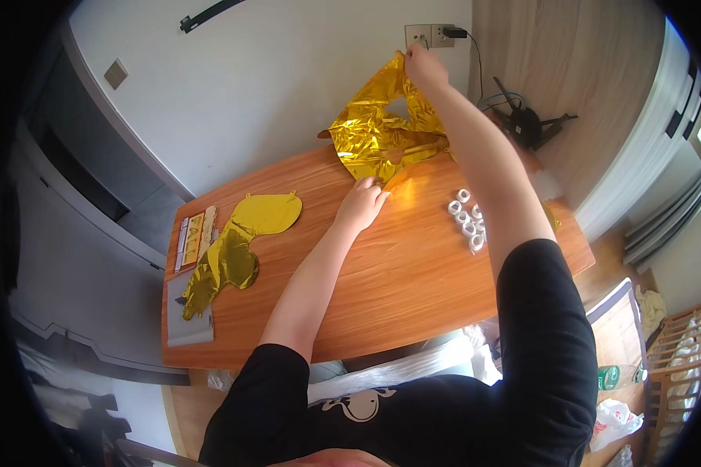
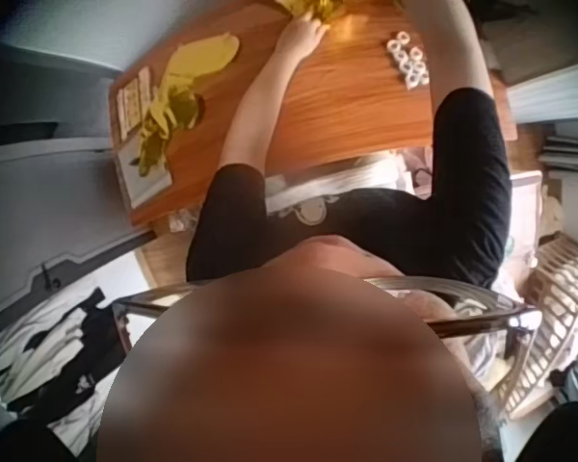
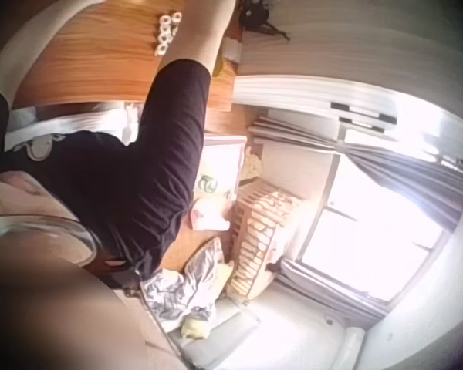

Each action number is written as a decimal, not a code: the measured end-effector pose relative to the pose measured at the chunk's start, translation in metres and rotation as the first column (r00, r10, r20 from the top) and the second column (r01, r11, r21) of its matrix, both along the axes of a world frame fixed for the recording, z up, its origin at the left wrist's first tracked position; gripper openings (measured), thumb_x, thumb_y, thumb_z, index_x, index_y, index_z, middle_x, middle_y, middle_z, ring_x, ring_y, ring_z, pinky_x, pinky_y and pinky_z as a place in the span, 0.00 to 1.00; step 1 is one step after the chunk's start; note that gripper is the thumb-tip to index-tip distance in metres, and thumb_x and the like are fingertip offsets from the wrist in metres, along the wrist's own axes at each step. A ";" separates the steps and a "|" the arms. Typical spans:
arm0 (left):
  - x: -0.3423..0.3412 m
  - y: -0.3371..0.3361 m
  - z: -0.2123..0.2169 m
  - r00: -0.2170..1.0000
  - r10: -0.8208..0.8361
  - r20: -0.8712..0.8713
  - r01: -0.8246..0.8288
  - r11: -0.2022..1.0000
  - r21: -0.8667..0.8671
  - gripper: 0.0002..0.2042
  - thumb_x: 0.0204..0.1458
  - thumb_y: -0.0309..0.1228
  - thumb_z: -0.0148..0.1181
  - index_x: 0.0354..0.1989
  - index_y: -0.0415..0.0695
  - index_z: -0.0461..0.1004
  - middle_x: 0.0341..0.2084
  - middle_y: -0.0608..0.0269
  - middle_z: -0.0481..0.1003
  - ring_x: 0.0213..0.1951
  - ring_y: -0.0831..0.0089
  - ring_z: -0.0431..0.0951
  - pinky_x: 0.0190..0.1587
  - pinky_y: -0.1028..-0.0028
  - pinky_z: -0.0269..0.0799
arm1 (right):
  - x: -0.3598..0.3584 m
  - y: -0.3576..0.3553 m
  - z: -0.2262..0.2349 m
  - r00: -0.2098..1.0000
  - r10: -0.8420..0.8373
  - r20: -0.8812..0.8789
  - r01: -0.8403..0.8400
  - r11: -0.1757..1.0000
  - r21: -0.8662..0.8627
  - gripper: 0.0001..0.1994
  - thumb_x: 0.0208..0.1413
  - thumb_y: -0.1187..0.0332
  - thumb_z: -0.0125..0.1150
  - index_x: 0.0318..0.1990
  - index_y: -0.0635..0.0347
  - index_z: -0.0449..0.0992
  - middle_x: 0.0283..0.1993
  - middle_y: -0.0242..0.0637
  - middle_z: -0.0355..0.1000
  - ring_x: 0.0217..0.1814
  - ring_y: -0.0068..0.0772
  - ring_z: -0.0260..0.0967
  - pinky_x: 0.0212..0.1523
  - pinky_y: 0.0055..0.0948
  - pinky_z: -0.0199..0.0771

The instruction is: Carefully folding a gold foil letter-shaped balloon into a small flat square and placing it on a cardboard backing.

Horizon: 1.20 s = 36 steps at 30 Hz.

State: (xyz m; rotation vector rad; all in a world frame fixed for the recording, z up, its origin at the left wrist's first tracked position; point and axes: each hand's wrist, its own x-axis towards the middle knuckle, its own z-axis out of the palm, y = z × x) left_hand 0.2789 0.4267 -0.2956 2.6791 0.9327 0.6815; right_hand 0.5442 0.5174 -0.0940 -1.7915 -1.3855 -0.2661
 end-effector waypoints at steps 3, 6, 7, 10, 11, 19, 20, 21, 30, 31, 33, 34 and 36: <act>0.007 0.001 -0.004 0.997 -0.026 0.073 0.023 0.999 0.044 0.16 0.66 0.36 0.54 0.51 0.35 0.77 0.60 0.47 0.75 0.64 0.50 0.71 0.65 0.59 0.69 | 0.014 0.000 0.027 0.995 -0.018 0.100 0.011 0.997 0.077 0.13 0.67 0.56 0.51 0.47 0.51 0.79 0.45 0.44 0.80 0.50 0.54 0.77 0.49 0.52 0.76; -0.009 0.002 -0.008 0.999 0.017 0.050 -0.019 0.999 0.030 0.17 0.68 0.38 0.51 0.52 0.37 0.76 0.58 0.47 0.76 0.64 0.49 0.71 0.66 0.58 0.68 | 0.004 0.002 0.053 0.987 -0.060 0.150 0.028 0.978 0.205 0.09 0.67 0.60 0.53 0.44 0.51 0.78 0.38 0.42 0.80 0.43 0.52 0.78 0.41 0.50 0.77; 0.005 0.000 -0.005 0.998 -0.012 0.062 0.010 0.999 0.035 0.17 0.68 0.38 0.51 0.52 0.37 0.76 0.58 0.47 0.76 0.64 0.49 0.71 0.66 0.58 0.68 | 0.035 0.001 0.064 0.983 -0.089 0.161 0.054 0.976 0.210 0.09 0.67 0.60 0.53 0.44 0.51 0.78 0.38 0.42 0.80 0.43 0.52 0.78 0.41 0.50 0.77; 0.036 -0.004 -0.001 0.995 -0.068 0.073 0.061 0.993 0.104 0.17 0.68 0.39 0.51 0.52 0.37 0.76 0.58 0.47 0.76 0.63 0.50 0.72 0.66 0.58 0.68 | 0.109 -0.021 0.108 0.920 -0.198 0.338 0.070 0.931 0.357 0.09 0.66 0.59 0.55 0.44 0.52 0.76 0.38 0.40 0.80 0.39 0.51 0.78 0.39 0.48 0.78; 0.011 0.003 -0.008 0.998 -0.022 0.053 0.016 0.994 0.104 0.17 0.68 0.38 0.51 0.53 0.37 0.76 0.57 0.47 0.77 0.63 0.50 0.72 0.66 0.58 0.69 | 0.080 -0.021 0.119 0.971 -0.113 0.210 0.066 0.974 0.217 0.14 0.67 0.57 0.56 0.52 0.54 0.76 0.47 0.50 0.78 0.50 0.56 0.76 0.49 0.48 0.75; 0.012 -0.012 0.007 0.999 0.001 0.051 0.001 0.999 -0.039 0.15 0.66 0.38 0.53 0.53 0.42 0.77 0.59 0.50 0.76 0.62 0.51 0.73 0.64 0.58 0.71 | 0.094 -0.128 0.219 0.941 -0.337 -0.041 0.293 0.744 0.601 0.15 0.70 0.60 0.49 0.47 0.64 0.74 0.45 0.57 0.79 0.49 0.63 0.75 0.48 0.54 0.74; 0.005 -0.008 0.001 0.999 0.011 0.049 -0.010 1.000 -0.018 0.15 0.66 0.38 0.54 0.54 0.44 0.78 0.60 0.51 0.75 0.64 0.52 0.72 0.65 0.59 0.70 | 0.083 -0.143 0.232 0.926 -0.375 0.040 0.271 0.735 0.621 0.14 0.70 0.60 0.50 0.46 0.63 0.73 0.44 0.56 0.79 0.48 0.63 0.75 0.46 0.55 0.74; 0.004 -0.006 -0.002 0.999 0.007 0.047 -0.007 1.000 0.002 0.16 0.66 0.39 0.55 0.56 0.47 0.78 0.62 0.51 0.74 0.66 0.53 0.71 0.66 0.59 0.70 | 0.075 -0.160 0.241 0.926 -0.375 0.040 0.270 0.734 0.623 0.14 0.70 0.60 0.50 0.46 0.63 0.73 0.44 0.56 0.79 0.48 0.63 0.75 0.46 0.55 0.74; -0.022 -0.028 0.019 0.974 -0.085 0.212 0.143 0.950 -0.276 0.49 0.49 0.56 0.73 0.76 0.47 0.55 0.76 0.48 0.53 0.76 0.54 0.54 0.75 0.57 0.55 | -0.079 -0.342 0.203 0.686 0.071 0.724 -0.142 0.989 0.038 0.09 0.64 0.62 0.59 0.44 0.55 0.76 0.34 0.42 0.78 0.38 0.51 0.78 0.38 0.44 0.77; -0.020 -0.037 0.026 0.928 -0.120 0.353 0.223 0.937 -0.268 0.54 0.47 0.56 0.74 0.77 0.45 0.51 0.76 0.45 0.52 0.76 0.52 0.52 0.76 0.53 0.50 | -0.073 -0.355 0.184 0.505 0.089 0.858 -0.303 0.950 0.080 0.04 0.64 0.64 0.58 0.40 0.50 0.77 0.30 0.37 0.77 0.33 0.47 0.77 0.32 0.42 0.76; -0.018 -0.082 0.048 0.873 -0.141 0.467 0.249 0.952 -0.177 0.58 0.46 0.57 0.75 0.78 0.44 0.44 0.76 0.42 0.48 0.77 0.50 0.49 0.77 0.44 0.35 | -0.101 -0.400 0.160 0.389 0.327 0.861 -0.448 0.884 -0.133 0.07 0.55 0.71 0.65 0.42 0.53 0.80 0.23 0.29 0.72 0.20 0.35 0.72 0.24 0.33 0.70; -0.018 -0.110 0.065 0.771 -0.228 0.595 0.280 0.960 0.005 0.58 0.46 0.56 0.75 0.79 0.46 0.44 0.77 0.43 0.48 0.77 0.50 0.48 0.76 0.40 0.29 | -0.116 -0.424 0.151 0.315 0.395 0.863 -0.480 0.851 -0.214 0.06 0.54 0.70 0.65 0.39 0.52 0.78 0.20 0.29 0.69 0.17 0.30 0.70 0.19 0.31 0.67; -0.031 -0.166 0.101 0.646 -0.331 0.688 0.284 0.941 0.186 0.58 0.46 0.56 0.76 0.79 0.49 0.44 0.77 0.44 0.47 0.77 0.50 0.48 0.74 0.37 0.23 | -0.138 -0.467 0.143 0.226 0.575 0.787 -0.561 0.737 -0.377 0.06 0.50 0.69 0.64 0.36 0.53 0.77 0.16 0.27 0.62 0.13 0.22 0.64 0.13 0.27 0.60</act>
